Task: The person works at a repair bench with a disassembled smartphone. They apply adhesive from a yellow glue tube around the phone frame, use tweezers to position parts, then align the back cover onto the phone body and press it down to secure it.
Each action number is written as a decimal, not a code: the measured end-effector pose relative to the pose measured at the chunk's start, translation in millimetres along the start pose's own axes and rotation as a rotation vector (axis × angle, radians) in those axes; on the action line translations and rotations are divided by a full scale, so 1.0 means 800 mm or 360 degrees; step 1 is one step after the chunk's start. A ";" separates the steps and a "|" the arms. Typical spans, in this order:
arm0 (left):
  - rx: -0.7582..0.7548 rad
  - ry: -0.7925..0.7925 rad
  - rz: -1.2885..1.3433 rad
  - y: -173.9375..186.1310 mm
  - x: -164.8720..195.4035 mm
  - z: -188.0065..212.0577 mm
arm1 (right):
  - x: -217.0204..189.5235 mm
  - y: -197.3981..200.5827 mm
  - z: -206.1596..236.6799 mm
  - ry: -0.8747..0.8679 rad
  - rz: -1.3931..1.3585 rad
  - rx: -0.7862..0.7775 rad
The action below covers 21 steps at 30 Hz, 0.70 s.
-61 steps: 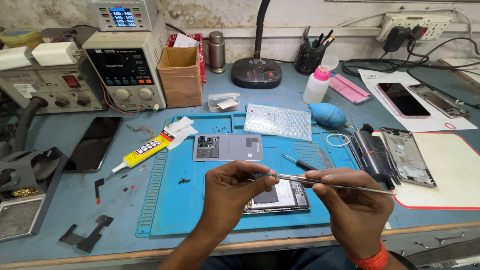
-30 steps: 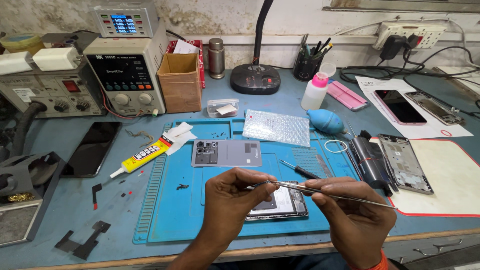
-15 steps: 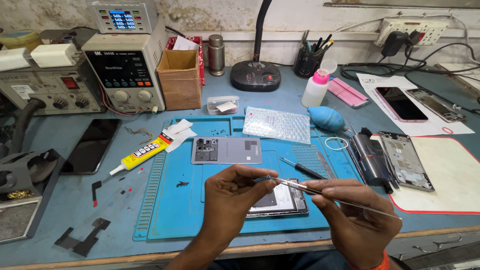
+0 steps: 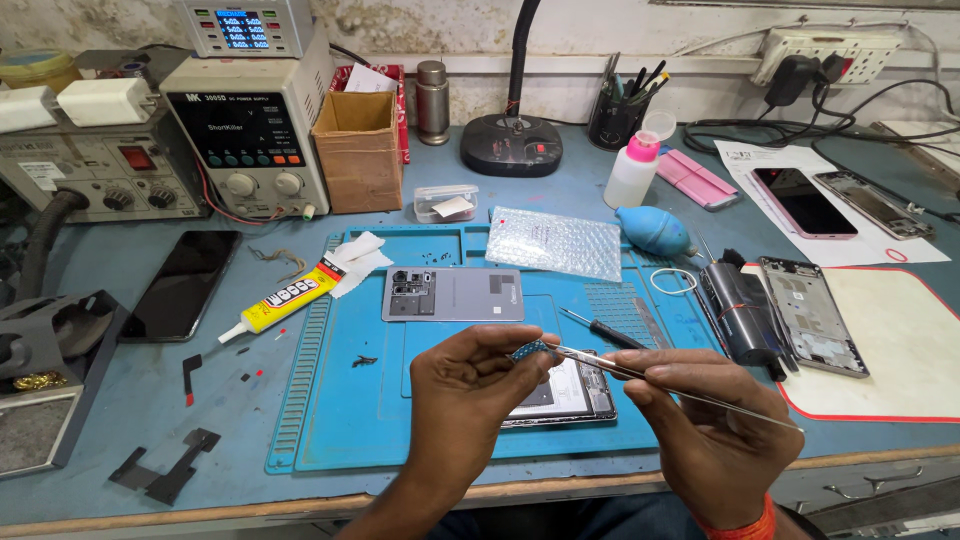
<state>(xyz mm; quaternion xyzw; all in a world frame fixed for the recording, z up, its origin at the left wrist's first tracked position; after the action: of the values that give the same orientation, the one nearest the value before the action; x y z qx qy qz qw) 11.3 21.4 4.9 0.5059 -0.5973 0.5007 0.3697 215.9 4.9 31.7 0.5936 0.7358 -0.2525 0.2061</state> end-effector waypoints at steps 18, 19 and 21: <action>0.0019 -0.0048 -0.0095 -0.002 0.005 0.002 | -0.004 -0.004 -0.002 0.0014 -0.0012 0.0000; 0.0017 -0.0054 -0.0092 -0.003 0.005 0.002 | -0.004 -0.003 -0.002 0.0014 -0.0015 0.0003; 0.0018 -0.0051 -0.0105 -0.003 0.006 0.002 | -0.004 -0.004 -0.001 0.0013 -0.0019 0.0006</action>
<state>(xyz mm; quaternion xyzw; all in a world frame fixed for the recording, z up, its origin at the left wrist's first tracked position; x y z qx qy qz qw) 12.5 19.0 9.3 0.5354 -0.5833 0.4834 0.3735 213.6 2.4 34.7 0.5907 0.7396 -0.2527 0.2003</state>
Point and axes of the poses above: each hand's wrist, its own z-axis away from the middle knuckle, its own y-axis out of the back of the hand, x = y × z, the point moved 5 cm from there along -z, towards the middle knuckle, and after that the axes turned 12 degrees about -z, right-handed, at the moved point
